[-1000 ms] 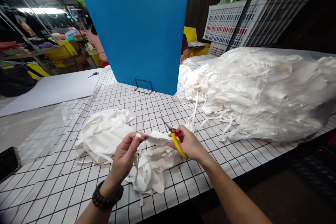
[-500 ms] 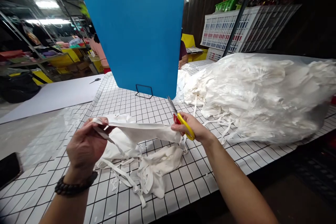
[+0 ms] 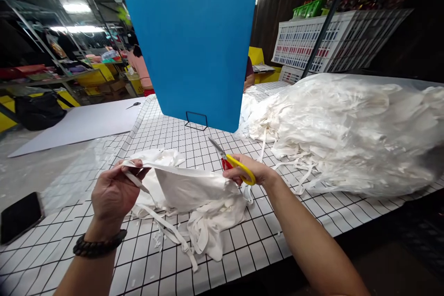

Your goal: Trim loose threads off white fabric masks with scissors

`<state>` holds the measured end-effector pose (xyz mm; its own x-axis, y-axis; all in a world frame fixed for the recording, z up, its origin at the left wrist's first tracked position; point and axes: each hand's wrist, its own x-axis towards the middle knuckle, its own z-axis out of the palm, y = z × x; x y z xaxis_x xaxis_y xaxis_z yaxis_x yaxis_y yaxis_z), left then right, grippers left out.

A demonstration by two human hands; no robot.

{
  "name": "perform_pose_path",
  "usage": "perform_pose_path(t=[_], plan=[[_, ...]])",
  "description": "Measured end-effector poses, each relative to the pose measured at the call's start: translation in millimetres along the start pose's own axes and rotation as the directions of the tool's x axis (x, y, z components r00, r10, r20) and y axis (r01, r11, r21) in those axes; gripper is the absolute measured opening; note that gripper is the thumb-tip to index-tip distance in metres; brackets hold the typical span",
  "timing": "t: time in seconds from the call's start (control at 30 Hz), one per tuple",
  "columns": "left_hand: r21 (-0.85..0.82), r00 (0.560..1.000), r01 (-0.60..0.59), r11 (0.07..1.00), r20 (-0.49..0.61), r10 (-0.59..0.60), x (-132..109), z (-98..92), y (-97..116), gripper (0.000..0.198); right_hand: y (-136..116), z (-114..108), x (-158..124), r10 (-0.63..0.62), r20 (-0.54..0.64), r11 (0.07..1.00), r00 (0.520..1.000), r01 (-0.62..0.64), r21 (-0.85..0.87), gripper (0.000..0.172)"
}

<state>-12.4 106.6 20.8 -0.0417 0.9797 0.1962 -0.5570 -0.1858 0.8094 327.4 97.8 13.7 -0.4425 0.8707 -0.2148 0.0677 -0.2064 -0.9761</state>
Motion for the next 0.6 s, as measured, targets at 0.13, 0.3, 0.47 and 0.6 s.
perform_pose_path(t=[0.13,0.3,0.47,0.6], plan=[[0.096,0.999,-0.032,0.995,-0.023,0.034,6,-4.7,-2,0.017,18,7,-3,0.119,0.073,0.992,0.99,-0.115,-0.051,0.041],[0.783,0.976,0.19,0.593,-0.214,-0.029,1,-29.1,-2,0.025,56,19,-4,0.149,0.005,0.983,0.989,-0.148,-0.111,0.053],[0.958,0.95,0.242,0.151,-0.266,0.161,-47,-20.0,-7,0.041,76,36,-9,0.057,-0.14,0.974,0.988,-0.086,-0.209,0.046],[0.791,0.814,0.392,0.47,-0.059,-0.578,-88,14.9,-39,0.052,75,49,-17,-0.203,-0.309,0.845,0.929,0.007,-0.534,0.022]])
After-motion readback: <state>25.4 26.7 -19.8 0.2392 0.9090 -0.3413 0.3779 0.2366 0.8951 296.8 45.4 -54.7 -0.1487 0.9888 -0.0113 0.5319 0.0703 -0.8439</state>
